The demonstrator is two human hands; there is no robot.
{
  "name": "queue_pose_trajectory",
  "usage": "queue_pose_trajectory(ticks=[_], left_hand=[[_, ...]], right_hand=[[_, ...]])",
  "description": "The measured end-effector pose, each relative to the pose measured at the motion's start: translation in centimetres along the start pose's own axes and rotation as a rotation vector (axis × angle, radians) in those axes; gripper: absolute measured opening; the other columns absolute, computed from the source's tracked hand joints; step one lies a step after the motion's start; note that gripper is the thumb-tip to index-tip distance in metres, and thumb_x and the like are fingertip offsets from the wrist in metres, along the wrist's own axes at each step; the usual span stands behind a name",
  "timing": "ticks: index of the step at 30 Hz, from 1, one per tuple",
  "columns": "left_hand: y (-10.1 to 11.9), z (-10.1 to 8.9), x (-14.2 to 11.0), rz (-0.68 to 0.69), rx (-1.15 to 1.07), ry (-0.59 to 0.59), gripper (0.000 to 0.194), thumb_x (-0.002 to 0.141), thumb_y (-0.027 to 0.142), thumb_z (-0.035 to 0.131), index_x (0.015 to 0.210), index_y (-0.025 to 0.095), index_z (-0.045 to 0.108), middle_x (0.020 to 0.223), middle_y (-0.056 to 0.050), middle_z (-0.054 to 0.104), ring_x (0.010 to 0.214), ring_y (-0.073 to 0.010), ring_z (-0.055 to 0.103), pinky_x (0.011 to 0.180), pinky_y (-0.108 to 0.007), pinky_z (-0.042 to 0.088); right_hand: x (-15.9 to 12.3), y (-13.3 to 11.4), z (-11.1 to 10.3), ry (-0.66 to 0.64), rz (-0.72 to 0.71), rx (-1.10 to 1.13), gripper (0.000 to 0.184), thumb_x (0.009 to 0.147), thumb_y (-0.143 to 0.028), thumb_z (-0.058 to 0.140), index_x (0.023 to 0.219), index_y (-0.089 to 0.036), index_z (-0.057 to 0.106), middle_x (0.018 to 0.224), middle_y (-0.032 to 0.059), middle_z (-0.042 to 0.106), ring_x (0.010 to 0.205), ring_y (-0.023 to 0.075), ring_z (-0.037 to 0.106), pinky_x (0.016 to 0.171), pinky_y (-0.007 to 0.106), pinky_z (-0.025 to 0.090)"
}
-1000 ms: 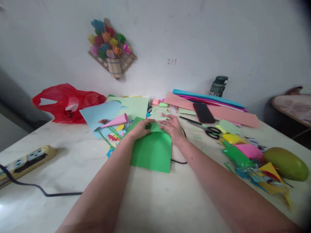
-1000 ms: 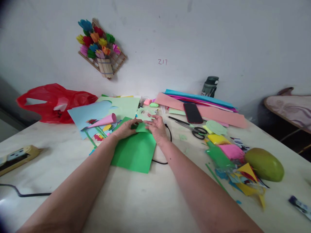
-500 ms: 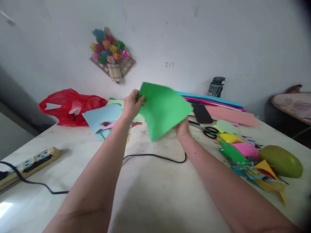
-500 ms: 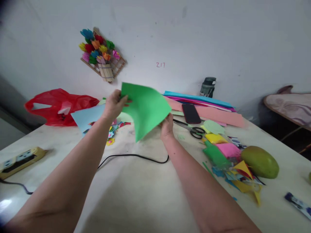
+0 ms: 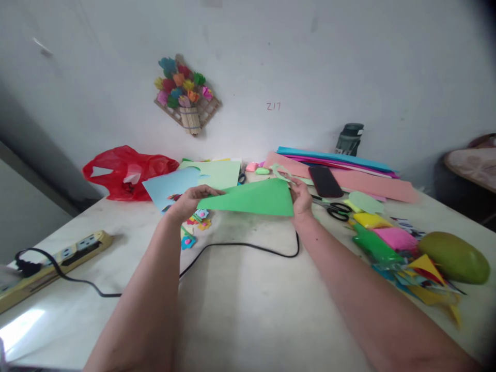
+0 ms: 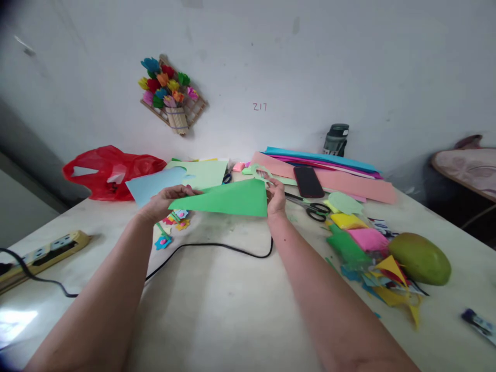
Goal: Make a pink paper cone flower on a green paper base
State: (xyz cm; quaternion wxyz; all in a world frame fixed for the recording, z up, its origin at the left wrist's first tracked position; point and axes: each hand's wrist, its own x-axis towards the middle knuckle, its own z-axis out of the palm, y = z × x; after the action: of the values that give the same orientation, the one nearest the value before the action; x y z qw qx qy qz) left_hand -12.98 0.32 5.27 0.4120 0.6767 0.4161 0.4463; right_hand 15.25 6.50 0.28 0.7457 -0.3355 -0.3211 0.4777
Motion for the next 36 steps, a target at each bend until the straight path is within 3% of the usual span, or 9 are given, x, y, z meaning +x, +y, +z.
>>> queue_pose_trajectory(ticks=[7,13,18,20,22,25,29,33,36], left_hand=[[0.6,-1.2,-1.1,-0.136,0.200,-0.238,0.032,0.062,0.016,0.047,0.084,0.025,0.069,0.110,-0.003,0.062,0.111,-0.0227,0.051,0.097,-0.042,0.035],[1.1,-1.4,-1.6,-0.345,0.123,-0.214,0.035,0.072,0.034,0.044,0.093,0.019,0.068,0.116,-0.007,0.059,0.107,-0.0228,0.053,0.083,-0.032,0.047],[3.3,-0.1,-0.6,-0.500,0.805,-0.152,0.051,0.066,0.054,0.051,0.106,0.025,0.062,0.111,-0.005,0.061,0.100,-0.0277,0.055,0.077,-0.034,0.047],[3.8,1.4,0.0,-0.488,1.202,-0.039,0.053,0.063,0.060,0.051,0.101,0.026,0.065,0.107,-0.007,0.063,0.102,-0.0322,0.053,0.083,-0.041,0.042],[3.8,3.6,0.5,-0.363,1.334,-0.028,0.058,0.068,0.059,0.046,0.112,0.023,0.059,0.110,-0.010,0.061,0.103,-0.0322,0.053,0.084,-0.042,0.041],[2.5,7.7,0.9,-0.102,1.258,-0.145,0.062,0.078,0.057,0.035,0.124,0.018,0.047,0.126,-0.009,0.049,0.120,-0.0259,0.040,0.096,-0.036,0.032],[-0.4,11.9,0.4,-0.020,1.194,-0.250,0.076,0.079,0.063,0.023,0.135,0.011,0.029,0.143,-0.011,0.023,0.131,-0.0249,0.018,0.106,-0.038,0.015],[-2.3,13.1,-0.3,-0.054,1.155,-0.256,0.082,0.078,0.066,0.021,0.136,0.008,0.023,0.145,-0.012,0.014,0.133,-0.0249,0.008,0.107,-0.040,0.009],[-2.7,12.6,-0.1,-0.055,1.025,-0.229,0.074,0.081,0.057,0.028,0.135,0.007,0.025,0.144,-0.012,0.016,0.133,-0.0240,0.008,0.107,-0.039,0.007]], right_hand=[[-0.3,0.6,-0.5,-0.056,-0.101,-0.342,0.040,0.051,-0.021,0.063,0.087,-0.021,0.047,0.076,-0.0036,0.058,0.059,0.0103,0.052,0.054,0.023,0.041],[-0.6,1.2,-0.5,-0.214,-0.199,-0.556,0.036,0.053,-0.012,0.055,0.088,-0.020,0.046,0.078,-0.0006,0.060,0.061,0.0112,0.053,0.061,0.025,0.042],[-0.8,1.9,-0.9,-0.309,-0.256,-0.746,0.038,0.058,-0.012,0.052,0.094,-0.022,0.047,0.087,0.0008,0.062,0.070,0.0138,0.057,0.066,0.027,0.044],[-0.8,2.1,-1.1,-0.323,-0.286,-0.812,0.037,0.059,-0.013,0.051,0.095,-0.023,0.048,0.088,0.0005,0.062,0.071,0.0142,0.056,0.067,0.028,0.044],[-1.0,2.2,-1.1,-0.330,-0.308,-0.866,0.037,0.060,-0.013,0.049,0.096,-0.023,0.048,0.089,0.0009,0.062,0.071,0.0147,0.056,0.066,0.028,0.044],[-1.5,1.8,-1.0,-0.339,-0.331,-0.925,0.038,0.061,-0.013,0.048,0.099,-0.023,0.049,0.089,0.0017,0.062,0.074,0.0158,0.056,0.067,0.029,0.044],[-2.5,0.6,-0.8,-0.308,-0.341,-1.089,0.040,0.062,-0.014,0.048,0.100,-0.024,0.054,0.095,0.0031,0.061,0.083,0.0187,0.056,0.072,0.032,0.043],[-3.1,-0.7,-0.3,-0.215,-0.455,-1.194,0.035,0.061,-0.017,0.051,0.094,-0.023,0.061,0.095,0.0054,0.061,0.094,0.0226,0.052,0.086,0.038,0.036],[-2.9,-1.3,-0.1,-0.241,-0.416,-0.993,0.021,0.066,-0.027,0.052,0.085,-0.021,0.061,0.090,0.0050,0.063,0.091,0.0215,0.054,0.085,0.037,0.038]])
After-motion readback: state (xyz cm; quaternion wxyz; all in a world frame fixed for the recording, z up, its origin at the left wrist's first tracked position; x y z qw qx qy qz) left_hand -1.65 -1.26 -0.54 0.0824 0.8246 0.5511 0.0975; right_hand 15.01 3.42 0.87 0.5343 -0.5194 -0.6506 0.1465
